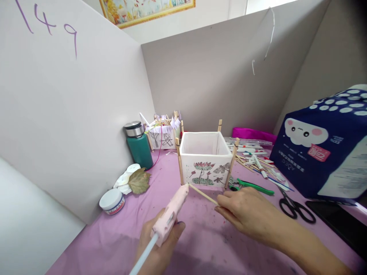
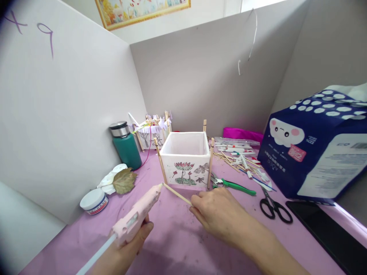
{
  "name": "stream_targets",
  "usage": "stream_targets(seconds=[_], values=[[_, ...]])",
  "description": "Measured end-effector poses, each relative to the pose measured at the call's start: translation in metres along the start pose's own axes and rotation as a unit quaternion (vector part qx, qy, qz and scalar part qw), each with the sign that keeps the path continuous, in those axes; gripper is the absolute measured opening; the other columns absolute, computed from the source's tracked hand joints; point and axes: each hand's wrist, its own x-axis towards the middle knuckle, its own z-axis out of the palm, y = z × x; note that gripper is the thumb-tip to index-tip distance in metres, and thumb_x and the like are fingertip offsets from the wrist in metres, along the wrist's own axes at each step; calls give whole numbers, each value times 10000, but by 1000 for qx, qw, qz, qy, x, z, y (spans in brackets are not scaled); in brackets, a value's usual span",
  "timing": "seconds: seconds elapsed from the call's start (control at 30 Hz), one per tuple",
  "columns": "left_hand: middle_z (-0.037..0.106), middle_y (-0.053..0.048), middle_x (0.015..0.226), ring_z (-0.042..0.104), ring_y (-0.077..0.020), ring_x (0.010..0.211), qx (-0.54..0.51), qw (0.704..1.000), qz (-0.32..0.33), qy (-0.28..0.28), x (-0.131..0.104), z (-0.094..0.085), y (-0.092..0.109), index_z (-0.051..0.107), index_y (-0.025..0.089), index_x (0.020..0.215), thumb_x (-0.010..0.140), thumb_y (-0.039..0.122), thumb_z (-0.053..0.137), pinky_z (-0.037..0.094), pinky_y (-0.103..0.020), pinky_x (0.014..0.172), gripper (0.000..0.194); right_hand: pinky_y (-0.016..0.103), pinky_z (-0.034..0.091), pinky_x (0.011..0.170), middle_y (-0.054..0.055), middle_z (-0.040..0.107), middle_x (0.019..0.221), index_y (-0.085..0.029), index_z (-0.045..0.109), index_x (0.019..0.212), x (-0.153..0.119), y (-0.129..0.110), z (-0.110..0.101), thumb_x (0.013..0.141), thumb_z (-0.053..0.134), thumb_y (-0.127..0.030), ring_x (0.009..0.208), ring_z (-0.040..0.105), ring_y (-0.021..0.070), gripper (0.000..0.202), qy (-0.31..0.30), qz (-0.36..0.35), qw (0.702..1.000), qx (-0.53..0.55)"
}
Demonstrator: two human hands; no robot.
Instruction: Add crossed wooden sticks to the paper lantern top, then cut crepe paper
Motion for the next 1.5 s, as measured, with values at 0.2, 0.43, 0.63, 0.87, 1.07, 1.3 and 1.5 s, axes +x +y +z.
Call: stream_targets(seconds=[0.2, 0.43, 0.63, 0.87, 1.07, 1.3, 1.5], values=[[505, 37, 559, 440, -106, 515, -38, 998, 46, -28, 0, 5, -5, 553, 195, 669, 791, 453, 584, 369, -214, 508, 287, 302, 208, 549, -13, 639, 668, -212, 579, 724, 0, -1, -2, 911, 468, -252, 575, 578, 151, 221, 4, 2, 1000, -8], [536, 39, 549, 460, -103, 484, -10, 996, 85, -12, -2, 4, -8, 527, 207, 657, 808, 396, 560, 377, -207, 482, 244, 299, 197, 543, -14, 638, 677, -211, 570, 720, -2, 1, -2, 912, 476, -259, 574, 582, 153, 219, 3, 8, 1000, -12], [547, 41, 574, 470, -99, 491, -6, 995, 102, -5, -4, 3, -8, 516, 209, 661, 820, 378, 548, 383, -198, 483, 234, 306, 189, 538, -10, 637, 689, -210, 574, 733, -2, 1, -2, 912, 474, -249, 580, 588, 158, 209, 8, 5, 1000, -8], [505, 45, 546, 441, -99, 472, 31, 991, 129, -23, -4, 3, -22, 541, 209, 680, 842, 421, 536, 377, -194, 476, 266, 307, 215, 554, -10, 620, 686, -202, 532, 716, -4, 0, -11, 931, 446, -273, 591, 564, 147, 242, 4, 5, 999, 41], [714, -16, 876, 665, -194, 743, 229, 964, 107, -85, 13, -12, -44, 595, 275, 1073, 809, 238, 494, 452, -240, 616, 285, 282, 274, 574, -10, 582, 656, -193, 467, 689, -2, 5, -27, 978, 340, -354, 602, 507, 129, 354, -61, 10, 986, 154], [664, -174, 1072, 646, -328, 958, 444, 889, 14, -115, 51, -19, -45, 405, 121, 1330, 898, 357, 407, 464, -375, 713, 492, 239, 324, 548, -25, 493, 630, -188, 452, 677, 11, 15, -67, 952, 379, -453, 580, 449, 99, 389, -35, -34, 948, 316], [612, -181, 1147, 573, -314, 1071, 473, 865, 93, -137, 64, -16, -61, 536, 110, 1221, 891, 309, 420, 438, -412, 831, 402, 248, 291, 510, -25, 463, 578, -185, 542, 738, 58, 31, -145, 912, 395, -525, 521, 427, 86, 409, 140, 72, 943, 293]])
